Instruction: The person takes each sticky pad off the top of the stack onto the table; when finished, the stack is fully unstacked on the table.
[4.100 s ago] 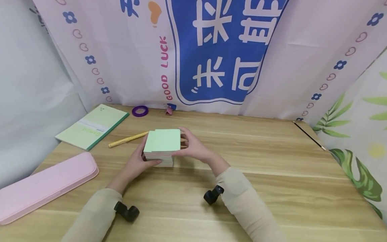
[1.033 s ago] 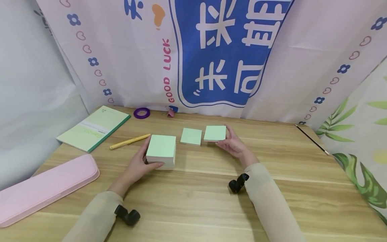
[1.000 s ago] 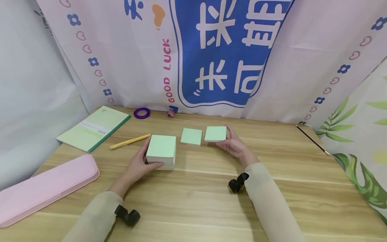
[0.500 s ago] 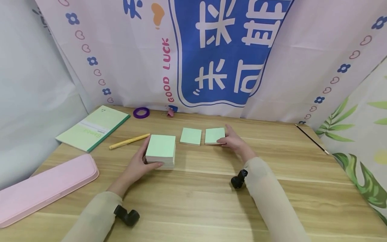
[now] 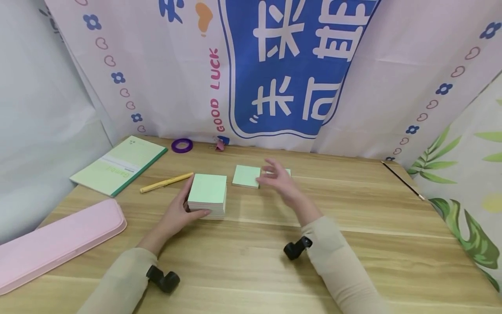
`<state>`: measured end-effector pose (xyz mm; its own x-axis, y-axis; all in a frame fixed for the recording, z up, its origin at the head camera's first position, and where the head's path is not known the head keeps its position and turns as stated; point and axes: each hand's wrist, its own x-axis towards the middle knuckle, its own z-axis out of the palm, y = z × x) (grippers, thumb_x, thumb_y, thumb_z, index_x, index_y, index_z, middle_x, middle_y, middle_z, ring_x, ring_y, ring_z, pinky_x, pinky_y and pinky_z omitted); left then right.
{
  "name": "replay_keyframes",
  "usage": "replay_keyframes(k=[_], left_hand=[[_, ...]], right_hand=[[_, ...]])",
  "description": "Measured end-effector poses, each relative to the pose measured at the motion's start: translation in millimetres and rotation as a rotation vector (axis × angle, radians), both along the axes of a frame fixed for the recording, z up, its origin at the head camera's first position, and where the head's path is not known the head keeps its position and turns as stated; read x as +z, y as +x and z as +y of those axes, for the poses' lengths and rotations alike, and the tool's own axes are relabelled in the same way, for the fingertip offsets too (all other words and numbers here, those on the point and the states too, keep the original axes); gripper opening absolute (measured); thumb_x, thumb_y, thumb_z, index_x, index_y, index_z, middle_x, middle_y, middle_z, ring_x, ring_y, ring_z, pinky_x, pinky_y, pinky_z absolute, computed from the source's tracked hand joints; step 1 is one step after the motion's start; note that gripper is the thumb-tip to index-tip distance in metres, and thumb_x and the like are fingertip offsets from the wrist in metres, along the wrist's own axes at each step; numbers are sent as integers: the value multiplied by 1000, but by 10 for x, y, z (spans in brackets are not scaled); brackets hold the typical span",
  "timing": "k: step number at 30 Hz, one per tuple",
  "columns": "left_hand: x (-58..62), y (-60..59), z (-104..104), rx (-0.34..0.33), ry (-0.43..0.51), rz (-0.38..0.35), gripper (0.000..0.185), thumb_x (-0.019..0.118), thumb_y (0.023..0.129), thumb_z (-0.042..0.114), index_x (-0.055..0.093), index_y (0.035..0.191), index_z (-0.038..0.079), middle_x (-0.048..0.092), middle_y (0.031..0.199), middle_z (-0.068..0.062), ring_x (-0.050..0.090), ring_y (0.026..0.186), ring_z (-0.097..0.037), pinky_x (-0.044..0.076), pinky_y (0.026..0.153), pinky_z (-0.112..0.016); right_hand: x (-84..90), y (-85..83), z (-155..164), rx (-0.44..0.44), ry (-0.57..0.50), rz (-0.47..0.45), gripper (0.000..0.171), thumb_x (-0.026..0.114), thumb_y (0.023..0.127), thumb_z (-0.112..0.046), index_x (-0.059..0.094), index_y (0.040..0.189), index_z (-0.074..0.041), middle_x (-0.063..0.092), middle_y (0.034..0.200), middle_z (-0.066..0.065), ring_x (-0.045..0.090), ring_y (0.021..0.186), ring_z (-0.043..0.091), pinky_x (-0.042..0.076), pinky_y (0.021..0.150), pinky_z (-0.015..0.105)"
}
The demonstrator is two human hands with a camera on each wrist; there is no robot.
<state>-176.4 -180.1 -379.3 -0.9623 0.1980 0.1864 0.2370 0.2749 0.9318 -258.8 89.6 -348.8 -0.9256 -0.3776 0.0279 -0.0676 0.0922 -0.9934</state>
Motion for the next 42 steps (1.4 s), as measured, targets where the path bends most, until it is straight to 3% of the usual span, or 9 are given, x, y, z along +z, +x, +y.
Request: replay_keyframes(k=[4,7,10,16,20,23,30,36,42], left_hand=[[-12,-3,-3,2,-5,5,94,69,73,8,4,140,18,12,141,-13,18,124,-31,19,98,-44],[-15,-7,-1,0,-5,15,93,69,73,7,5,140,17,13,141,-13,18,123,-31,19,97,-44],[-9,-3,2,1,-13,14,93,69,74,9,5,140,18,12,141,-12,17,124,-29,19,98,-44],[6,13,-2,8,-16,8,92,68,74,11,4,140,19,11,141,-13,18,123,-31,21,97,-45],[-127,-67,-58,6,-28,13,92,70,73,15,6,139,30,12,141,-8,19,124,-28,21,97,-44],[-233,-128,-92,10,-46,11,93,71,72,20,7,137,38,11,142,-3,17,125,-24,21,97,-43],[-243,-134,-95,26,-64,9,93,71,72,21,6,136,39,10,142,-5,17,125,-27,20,98,-43],[-258,-139,-102,33,-71,-2,93,71,72,24,6,136,40,10,142,-5,17,125,-26,20,98,-42],[-238,-134,-96,45,-84,-14,92,71,72,27,6,136,39,9,143,-3,16,126,-26,20,98,-43]], right_hand=[[-23,192,-328,211,56,34,84,67,73,-10,15,138,-15,25,135,16,28,120,34,30,93,41],[-37,287,-537,294,154,92,90,70,72,-17,10,139,-20,19,139,11,24,123,28,27,96,40],[-56,334,-684,299,241,154,90,71,72,-23,10,139,-18,17,139,9,22,123,26,25,96,42],[-45,356,-788,218,351,243,88,70,73,-24,14,138,-7,24,135,11,30,118,25,32,92,41],[-56,313,-757,203,312,189,84,71,72,-17,18,136,-7,32,129,11,35,115,25,34,91,39],[-113,258,-679,209,211,95,84,71,70,-9,19,136,-10,36,124,13,39,111,26,38,87,36],[-147,244,-245,235,-141,-153,82,57,70,18,19,134,-15,44,115,22,53,84,19,45,75,36],[-168,203,300,236,-380,-239,81,41,72,25,11,137,-14,43,115,16,53,90,22,41,83,39],[-165,35,944,116,-529,-280,82,30,75,26,5,139,-18,45,113,12,56,85,22,44,79,31]])
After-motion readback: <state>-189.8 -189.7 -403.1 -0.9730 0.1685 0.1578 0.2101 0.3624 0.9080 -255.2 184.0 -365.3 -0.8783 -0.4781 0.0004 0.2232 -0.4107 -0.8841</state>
